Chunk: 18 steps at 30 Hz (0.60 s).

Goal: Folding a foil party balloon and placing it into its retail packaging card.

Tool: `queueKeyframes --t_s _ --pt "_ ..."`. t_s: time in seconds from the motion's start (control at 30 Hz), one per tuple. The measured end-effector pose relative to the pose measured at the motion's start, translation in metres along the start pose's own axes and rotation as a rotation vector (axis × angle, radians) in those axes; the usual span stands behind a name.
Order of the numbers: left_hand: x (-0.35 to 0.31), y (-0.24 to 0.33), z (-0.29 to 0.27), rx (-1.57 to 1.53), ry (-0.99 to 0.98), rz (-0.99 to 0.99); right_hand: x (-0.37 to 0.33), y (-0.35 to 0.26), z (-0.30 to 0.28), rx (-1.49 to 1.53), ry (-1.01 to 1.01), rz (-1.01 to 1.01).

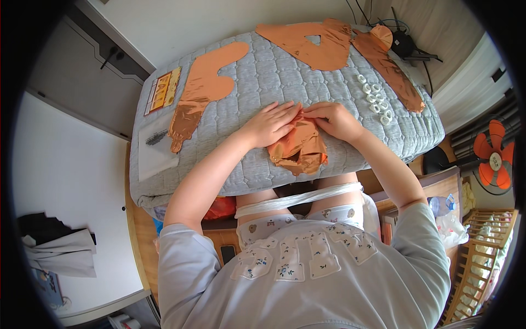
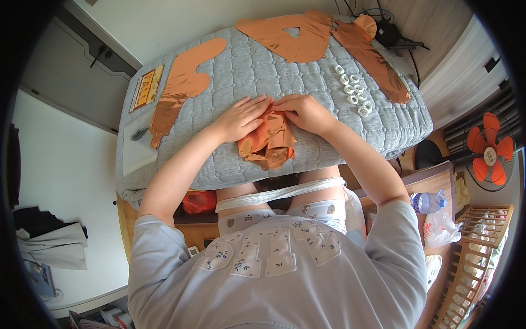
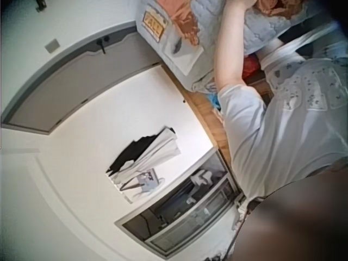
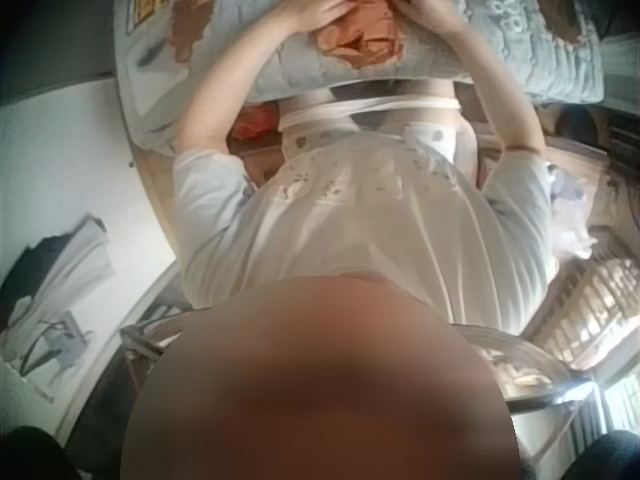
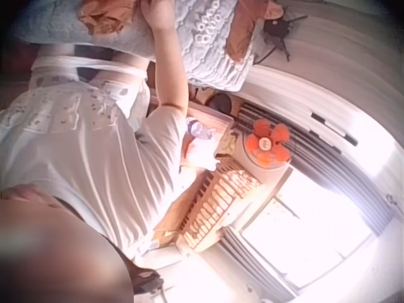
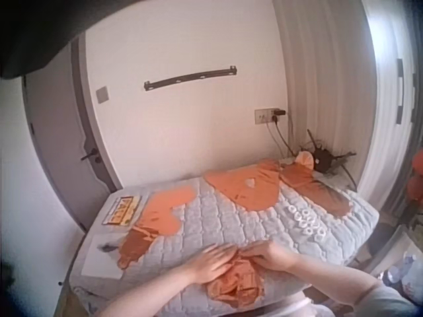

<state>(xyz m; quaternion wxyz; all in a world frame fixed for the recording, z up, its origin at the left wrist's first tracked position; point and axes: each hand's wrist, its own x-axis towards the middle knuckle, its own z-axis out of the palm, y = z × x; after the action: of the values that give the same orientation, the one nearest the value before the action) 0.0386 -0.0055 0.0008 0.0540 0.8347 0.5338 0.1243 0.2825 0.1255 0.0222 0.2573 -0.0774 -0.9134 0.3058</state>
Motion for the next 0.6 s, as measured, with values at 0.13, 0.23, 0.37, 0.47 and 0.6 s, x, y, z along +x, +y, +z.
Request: queueKeyframes --t_s 0.13,0.23,0.37,0.47,0.6 --pt "-0.001 -0.001 0.003 0.017 0.035 0.009 0.000 0.000 0.003 0.000 0.012 0.045" --pt "-0.002 -0.004 0.005 0.037 0.085 0.041 0.005 -0.005 0.003 -0.039 -0.007 0.036" --pt "-0.002 -0.002 0.006 0.048 0.099 0.052 0.004 -0.008 0.006 -0.057 0.017 0.073" --pt "-0.002 0.000 0.003 0.053 0.099 0.059 0.002 -0.013 0.002 -0.053 0.008 0.032" --pt "-0.001 0.000 0.002 0.055 0.099 0.049 -0.003 -0.006 0.006 -0.036 0.028 0.043"
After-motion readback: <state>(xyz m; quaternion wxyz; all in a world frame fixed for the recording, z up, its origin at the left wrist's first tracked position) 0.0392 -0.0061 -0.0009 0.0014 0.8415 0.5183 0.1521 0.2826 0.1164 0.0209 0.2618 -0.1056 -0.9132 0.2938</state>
